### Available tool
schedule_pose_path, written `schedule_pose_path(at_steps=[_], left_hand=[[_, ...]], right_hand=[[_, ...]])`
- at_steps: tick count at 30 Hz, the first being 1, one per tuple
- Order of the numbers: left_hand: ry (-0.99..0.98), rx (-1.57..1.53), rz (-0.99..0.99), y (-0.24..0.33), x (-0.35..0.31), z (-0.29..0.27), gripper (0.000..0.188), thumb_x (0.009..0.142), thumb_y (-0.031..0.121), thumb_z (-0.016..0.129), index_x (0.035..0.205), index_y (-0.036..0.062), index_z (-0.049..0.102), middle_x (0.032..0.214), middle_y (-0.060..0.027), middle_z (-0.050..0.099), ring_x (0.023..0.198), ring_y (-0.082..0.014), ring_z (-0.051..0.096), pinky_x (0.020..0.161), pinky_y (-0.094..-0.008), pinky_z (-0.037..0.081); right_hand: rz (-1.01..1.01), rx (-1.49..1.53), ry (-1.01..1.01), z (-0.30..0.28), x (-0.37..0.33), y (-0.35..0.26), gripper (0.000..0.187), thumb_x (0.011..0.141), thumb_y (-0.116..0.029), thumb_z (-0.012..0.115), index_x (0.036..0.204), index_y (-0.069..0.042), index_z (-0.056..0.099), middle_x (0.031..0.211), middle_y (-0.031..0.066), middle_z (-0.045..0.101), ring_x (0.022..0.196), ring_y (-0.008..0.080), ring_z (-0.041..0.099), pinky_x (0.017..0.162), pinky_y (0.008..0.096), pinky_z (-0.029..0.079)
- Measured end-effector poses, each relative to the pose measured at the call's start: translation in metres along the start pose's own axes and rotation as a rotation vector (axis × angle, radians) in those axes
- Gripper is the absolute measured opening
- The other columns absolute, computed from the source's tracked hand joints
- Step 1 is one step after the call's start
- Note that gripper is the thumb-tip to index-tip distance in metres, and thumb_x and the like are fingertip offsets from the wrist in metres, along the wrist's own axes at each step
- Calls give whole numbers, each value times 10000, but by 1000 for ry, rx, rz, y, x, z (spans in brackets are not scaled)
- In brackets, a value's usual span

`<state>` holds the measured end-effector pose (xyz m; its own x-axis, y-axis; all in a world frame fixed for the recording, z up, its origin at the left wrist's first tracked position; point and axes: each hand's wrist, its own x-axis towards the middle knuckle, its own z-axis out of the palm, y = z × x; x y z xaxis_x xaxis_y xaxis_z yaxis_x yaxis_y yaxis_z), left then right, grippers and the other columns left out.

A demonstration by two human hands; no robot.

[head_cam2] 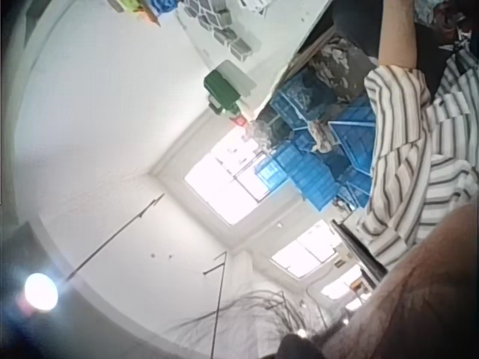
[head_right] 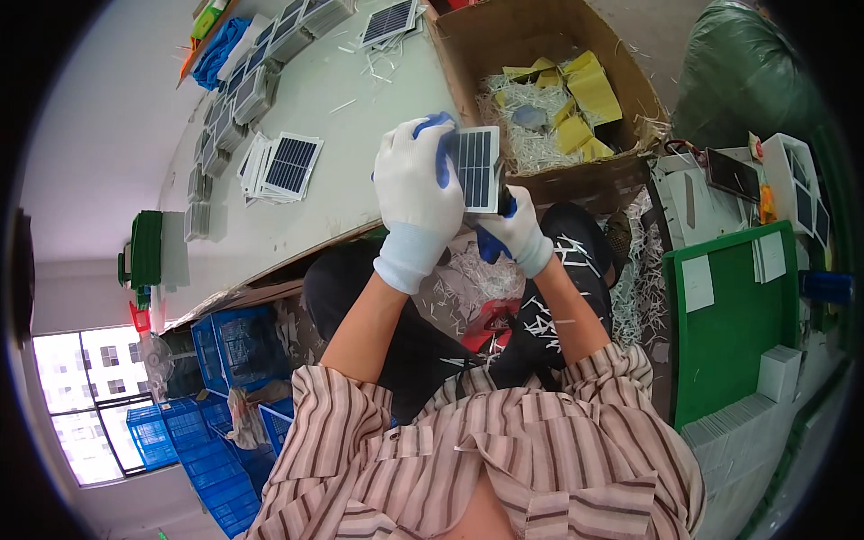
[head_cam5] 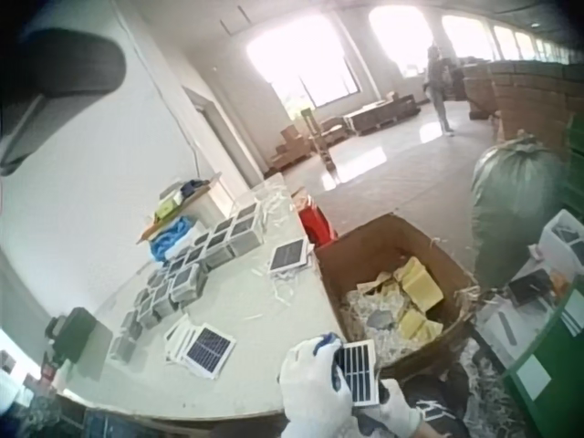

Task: The person is trimming excess material from the edges of small solar panels using scissors.

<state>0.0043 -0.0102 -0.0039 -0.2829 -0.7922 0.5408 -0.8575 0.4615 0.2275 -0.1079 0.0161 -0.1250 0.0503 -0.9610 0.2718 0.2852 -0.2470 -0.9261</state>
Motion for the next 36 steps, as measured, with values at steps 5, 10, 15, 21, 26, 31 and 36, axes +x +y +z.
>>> schedule_pose_path(at_steps=[5,10,15,21,26,31,36], left_hand=[[4,22,-21,-1,-1,0,350,710,74,620,1060,61,604,1075,-123,562,1057,-319,499,909,-420,409],[8,39,-25,9,-1,-1,367,723,110,635,1085,54,614,1066,-131,558,1055,-326,495,908,-436,407],[20,72,22,6,-3,-2,352,697,113,661,1048,86,649,1040,-125,573,1016,-334,517,861,-443,426],[4,43,65,5,0,-4,360,685,100,673,1044,89,650,1059,-123,574,1026,-329,517,878,-431,424],[-27,1,34,-7,-4,-7,349,721,149,659,1057,58,644,1062,-147,564,1049,-350,503,905,-450,396],[-5,-11,65,1,1,-5,378,710,164,671,1072,68,627,1061,-151,552,1042,-347,499,894,-448,399],[21,-192,-5,-35,-4,-20,479,662,198,731,1113,94,607,1153,-154,547,1087,-345,504,916,-431,414]], right_hand=[[3,-293,-449,20,-34,-21,275,729,-159,722,954,-32,627,758,25,654,614,112,604,587,240,496],[75,27,269,18,-38,10,364,833,-2,576,1176,-17,457,944,88,640,855,160,642,772,293,506],[-137,-90,476,41,14,38,341,821,-104,637,1110,-31,472,939,90,629,846,192,644,747,311,508],[-21,-124,211,3,67,81,345,772,-132,703,1021,-30,486,905,103,638,782,207,652,681,330,527],[23,-236,493,10,54,26,448,774,-79,697,1174,-15,505,952,100,654,820,168,635,741,293,507],[-594,-662,143,-28,23,-25,364,757,-74,623,1116,-15,636,919,135,669,733,229,630,696,322,487],[-539,-904,-65,-58,15,-73,379,616,-109,689,979,-5,653,895,167,623,820,345,608,753,385,474]])
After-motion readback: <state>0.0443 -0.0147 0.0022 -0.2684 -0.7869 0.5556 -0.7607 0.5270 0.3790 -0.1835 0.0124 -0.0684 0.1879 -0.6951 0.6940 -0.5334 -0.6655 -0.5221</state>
